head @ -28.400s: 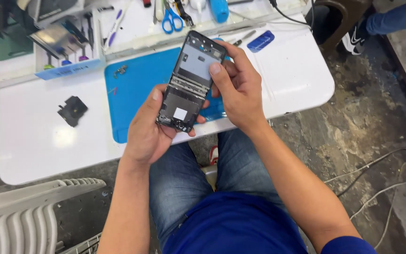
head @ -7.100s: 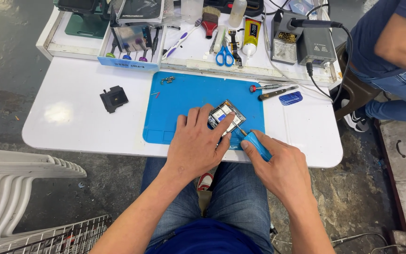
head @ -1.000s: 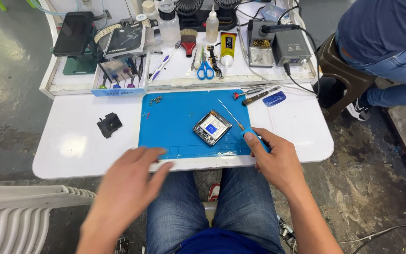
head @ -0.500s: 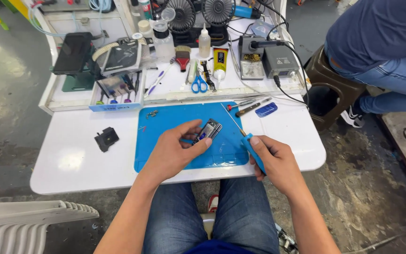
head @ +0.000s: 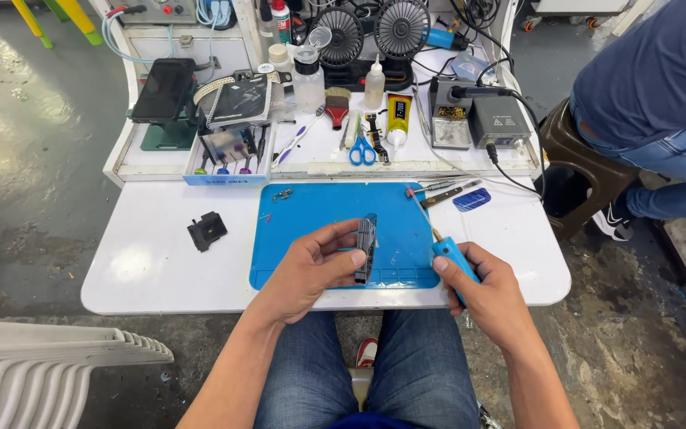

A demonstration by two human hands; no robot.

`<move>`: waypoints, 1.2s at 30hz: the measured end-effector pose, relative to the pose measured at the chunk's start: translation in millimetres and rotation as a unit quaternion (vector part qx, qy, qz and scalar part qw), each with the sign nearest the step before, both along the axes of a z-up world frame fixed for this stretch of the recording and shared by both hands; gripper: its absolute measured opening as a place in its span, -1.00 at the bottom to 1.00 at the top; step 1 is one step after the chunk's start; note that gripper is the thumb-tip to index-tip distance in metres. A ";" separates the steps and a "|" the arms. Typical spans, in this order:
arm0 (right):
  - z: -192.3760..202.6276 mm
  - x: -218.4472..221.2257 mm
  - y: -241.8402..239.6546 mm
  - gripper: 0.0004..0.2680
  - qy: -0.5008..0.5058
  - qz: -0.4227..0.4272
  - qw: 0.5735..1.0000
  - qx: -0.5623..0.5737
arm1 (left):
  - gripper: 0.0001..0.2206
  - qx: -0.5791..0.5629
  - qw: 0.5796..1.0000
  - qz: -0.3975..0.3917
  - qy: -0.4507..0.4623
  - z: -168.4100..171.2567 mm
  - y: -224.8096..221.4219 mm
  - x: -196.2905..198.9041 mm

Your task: Disassembling and repairing a mobile phone at a workbench using specialized tools.

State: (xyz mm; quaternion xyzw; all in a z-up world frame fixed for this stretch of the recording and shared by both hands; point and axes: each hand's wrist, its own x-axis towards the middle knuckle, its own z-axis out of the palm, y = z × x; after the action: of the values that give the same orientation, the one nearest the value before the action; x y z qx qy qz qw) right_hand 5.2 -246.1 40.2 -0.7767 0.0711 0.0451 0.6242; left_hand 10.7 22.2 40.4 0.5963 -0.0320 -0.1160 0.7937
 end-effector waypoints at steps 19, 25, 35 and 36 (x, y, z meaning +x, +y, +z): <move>-1.4 -15.5 45.4 -0.74 -0.221 0.170 0.955 0.098 | -0.45 -0.290 0.941 -0.023 0.172 14.4 -36.2 -37.6; 2.0 -11.1 43.0 -0.66 -0.242 0.140 0.959 0.048 | -0.44 -0.317 0.931 -0.015 0.180 10.3 -40.9 -40.5; 3.4 -10.7 44.2 -0.66 -0.273 0.140 0.950 0.057 | -0.42 -0.311 0.936 -0.011 0.162 4.8 -43.2 -41.1; 3.6 -11.0 44.3 -0.65 -0.275 0.141 0.950 0.055 | -0.41 -0.311 0.936 -0.011 0.162 5.0 -42.9 -41.7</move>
State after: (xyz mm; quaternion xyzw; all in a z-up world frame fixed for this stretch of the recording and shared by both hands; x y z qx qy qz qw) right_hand -5.9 -201.9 43.7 -0.7258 -0.2161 -0.0787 0.6483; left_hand -31.0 -20.7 45.3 0.2922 0.0558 -0.2039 0.9327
